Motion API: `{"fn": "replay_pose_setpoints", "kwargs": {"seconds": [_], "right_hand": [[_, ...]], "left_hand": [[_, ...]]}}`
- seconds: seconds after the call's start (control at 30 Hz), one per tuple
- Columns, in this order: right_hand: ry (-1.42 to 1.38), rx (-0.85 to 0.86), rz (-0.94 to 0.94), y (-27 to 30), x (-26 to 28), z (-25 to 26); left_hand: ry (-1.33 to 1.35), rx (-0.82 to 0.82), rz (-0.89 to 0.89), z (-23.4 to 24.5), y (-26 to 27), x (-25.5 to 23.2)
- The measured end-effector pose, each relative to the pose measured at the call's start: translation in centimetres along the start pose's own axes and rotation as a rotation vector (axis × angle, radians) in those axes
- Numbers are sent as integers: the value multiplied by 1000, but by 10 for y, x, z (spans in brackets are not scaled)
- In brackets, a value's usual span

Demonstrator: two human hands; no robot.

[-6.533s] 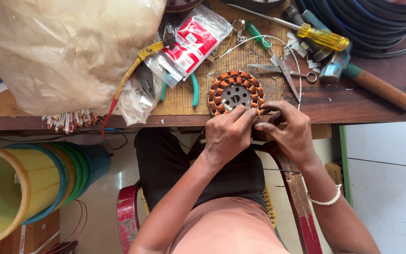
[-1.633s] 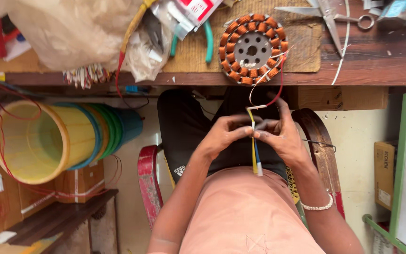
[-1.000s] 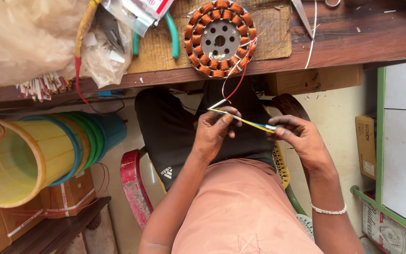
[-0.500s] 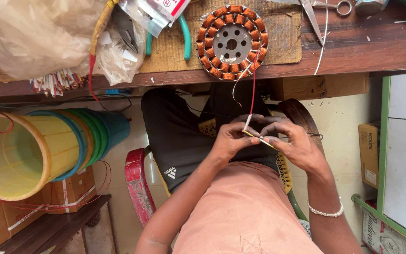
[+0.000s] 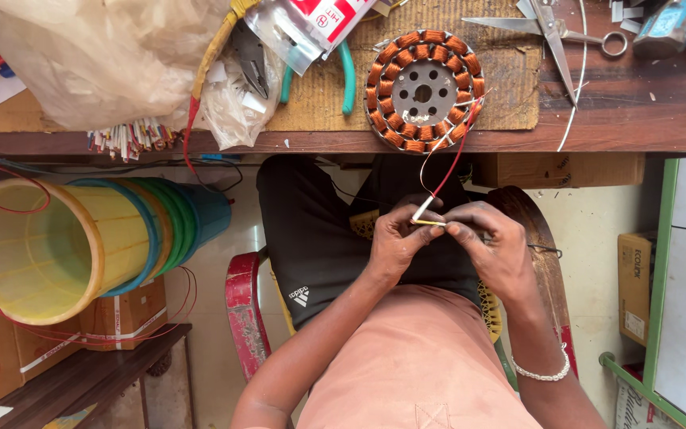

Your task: The person strips insulation from wires using pliers and connects them to a circular copper-wound stator on a workbench. They repeatedly strip, twist, and attach multiple colored wires to the stator terminals, trimming excess wire with scissors.

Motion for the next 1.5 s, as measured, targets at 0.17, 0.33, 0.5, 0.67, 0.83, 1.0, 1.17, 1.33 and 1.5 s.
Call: {"fn": "replay_pose_setpoints", "kwargs": {"seconds": [0.17, 0.33, 0.5, 0.67, 0.83, 1.0, 1.17, 1.33, 1.5], "right_hand": [[182, -126, 55, 0, 13, 4], [95, -77, -73, -4, 3, 1], [110, -54, 157, -5, 30, -7], [104, -85, 162, -4, 44, -15], [170, 13, 25, -9, 28, -12], [234, -88, 100, -1, 23, 8], [200, -63, 134, -1, 32, 10], [96, -75, 224, -2, 52, 8], [123, -192, 143, -1, 50, 11]], "left_hand": [[-4, -86, -33, 19, 2, 7], [136, -137, -63, 30, 0, -29], [55, -84, 37, 19, 1, -61], [-108, -58, -6, 22, 1, -64], [9, -191, -44, 28, -1, -73], [-461, -215, -22, 18, -7, -92], [-1183, 9, -683, -61, 20, -177], [-1216, 267, -539, -72, 4, -160], [-1211, 125, -683, -62, 3, -175]]}}
Point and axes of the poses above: each hand's wrist, its own y-axis away from the middle knuckle, its own z-axis out of the back of the hand, x = y × z, the point moved 8 cm from there along -y, towards the middle knuckle, and after that the axes turned 9 degrees about -z, right-handed, at the moved point
